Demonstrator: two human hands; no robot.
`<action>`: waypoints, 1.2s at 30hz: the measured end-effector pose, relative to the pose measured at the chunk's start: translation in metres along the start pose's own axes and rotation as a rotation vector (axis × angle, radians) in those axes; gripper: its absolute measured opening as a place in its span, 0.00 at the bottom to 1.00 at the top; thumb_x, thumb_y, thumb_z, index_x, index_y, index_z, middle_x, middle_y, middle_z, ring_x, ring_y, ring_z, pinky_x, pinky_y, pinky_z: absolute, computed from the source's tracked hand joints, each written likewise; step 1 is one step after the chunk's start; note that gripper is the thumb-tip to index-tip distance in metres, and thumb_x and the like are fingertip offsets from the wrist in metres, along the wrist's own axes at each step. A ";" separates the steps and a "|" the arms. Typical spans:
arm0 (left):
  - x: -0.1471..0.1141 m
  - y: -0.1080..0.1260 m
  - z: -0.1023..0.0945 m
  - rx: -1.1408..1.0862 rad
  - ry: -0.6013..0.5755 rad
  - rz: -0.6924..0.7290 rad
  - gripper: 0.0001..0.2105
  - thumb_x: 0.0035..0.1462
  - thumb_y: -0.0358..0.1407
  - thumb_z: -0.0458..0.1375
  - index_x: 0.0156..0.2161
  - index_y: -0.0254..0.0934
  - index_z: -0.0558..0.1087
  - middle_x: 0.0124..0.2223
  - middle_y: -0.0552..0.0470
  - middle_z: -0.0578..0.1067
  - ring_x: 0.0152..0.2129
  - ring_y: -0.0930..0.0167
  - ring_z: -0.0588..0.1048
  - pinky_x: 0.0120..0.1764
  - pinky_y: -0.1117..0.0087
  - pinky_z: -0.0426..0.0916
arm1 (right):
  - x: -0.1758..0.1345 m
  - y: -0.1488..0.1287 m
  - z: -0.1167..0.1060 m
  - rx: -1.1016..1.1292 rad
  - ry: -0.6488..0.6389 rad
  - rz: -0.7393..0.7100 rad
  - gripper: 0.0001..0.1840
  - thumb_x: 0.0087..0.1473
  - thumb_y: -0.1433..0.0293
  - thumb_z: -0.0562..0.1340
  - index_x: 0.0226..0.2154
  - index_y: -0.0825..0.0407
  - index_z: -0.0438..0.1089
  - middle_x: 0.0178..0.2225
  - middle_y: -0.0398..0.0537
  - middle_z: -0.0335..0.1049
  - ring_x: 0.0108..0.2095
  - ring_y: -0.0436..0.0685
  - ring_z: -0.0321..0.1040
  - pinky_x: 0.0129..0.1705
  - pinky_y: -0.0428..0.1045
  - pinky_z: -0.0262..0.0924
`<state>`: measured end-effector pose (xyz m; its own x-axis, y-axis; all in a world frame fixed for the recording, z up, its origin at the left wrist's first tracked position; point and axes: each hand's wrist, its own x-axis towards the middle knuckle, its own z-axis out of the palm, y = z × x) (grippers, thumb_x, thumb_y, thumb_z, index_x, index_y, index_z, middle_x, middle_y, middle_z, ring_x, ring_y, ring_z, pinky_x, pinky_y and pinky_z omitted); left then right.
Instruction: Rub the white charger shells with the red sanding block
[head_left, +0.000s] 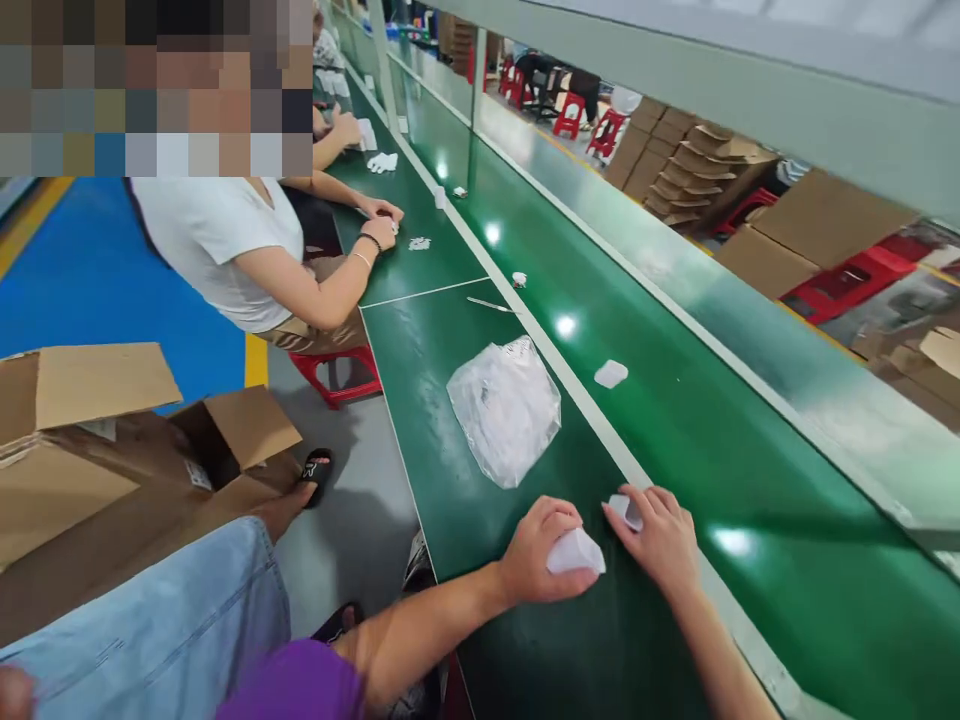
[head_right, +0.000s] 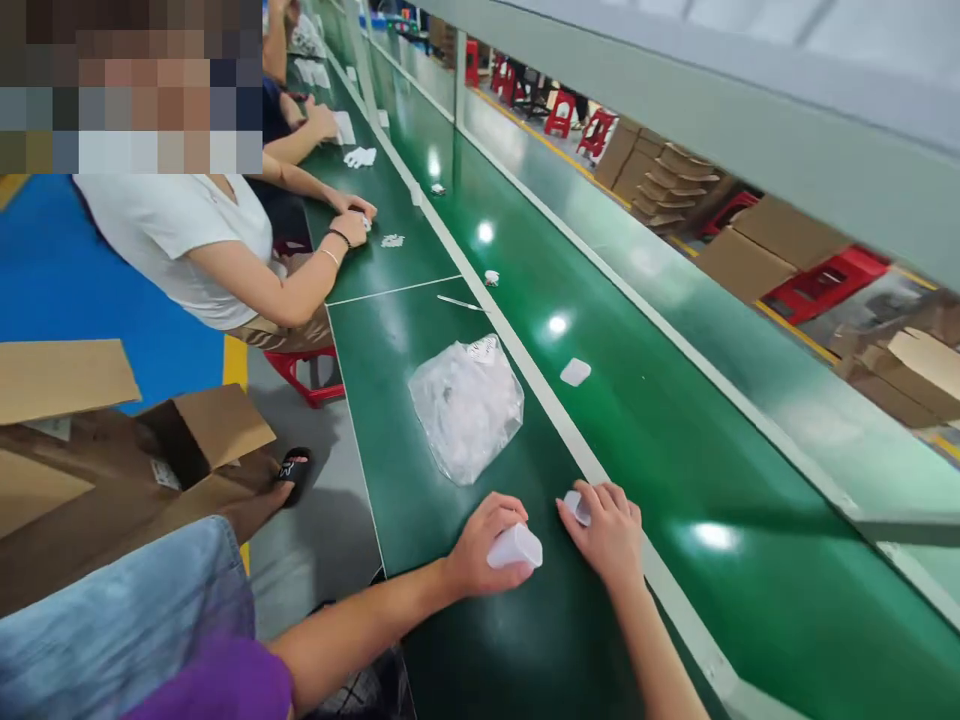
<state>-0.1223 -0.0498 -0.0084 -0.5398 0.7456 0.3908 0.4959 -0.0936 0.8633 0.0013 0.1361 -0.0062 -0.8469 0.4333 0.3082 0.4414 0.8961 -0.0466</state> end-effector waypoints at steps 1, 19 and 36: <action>0.003 0.001 -0.012 -0.008 0.089 -0.052 0.20 0.49 0.57 0.58 0.38 0.45 0.70 0.37 0.49 0.77 0.33 0.64 0.78 0.37 0.61 0.78 | 0.000 -0.001 -0.003 -0.018 0.026 0.009 0.21 0.62 0.54 0.56 0.38 0.52 0.77 0.30 0.54 0.77 0.40 0.65 0.74 0.37 0.55 0.65; 0.267 -0.218 -0.255 0.439 0.551 -0.503 0.20 0.65 0.52 0.48 0.48 0.35 0.62 0.54 0.33 0.67 0.56 0.56 0.68 0.60 0.49 0.64 | 0.320 -0.164 0.038 0.316 -0.105 -0.052 0.13 0.58 0.60 0.58 0.37 0.51 0.73 0.35 0.54 0.77 0.41 0.63 0.71 0.45 0.56 0.64; 0.296 -0.190 -0.272 0.448 0.554 -0.403 0.31 0.43 0.72 0.48 0.34 0.46 0.59 0.30 0.53 0.67 0.39 0.49 0.73 0.48 0.34 0.70 | 0.455 -0.224 0.009 0.236 -0.256 -0.271 0.26 0.60 0.56 0.59 0.57 0.48 0.70 0.58 0.44 0.72 0.60 0.55 0.66 0.60 0.54 0.61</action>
<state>-0.5616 0.0089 0.0298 -0.9342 0.2206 0.2803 0.3537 0.4717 0.8077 -0.4853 0.1332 0.1357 -0.9821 0.1628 0.0951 0.1386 0.9653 -0.2216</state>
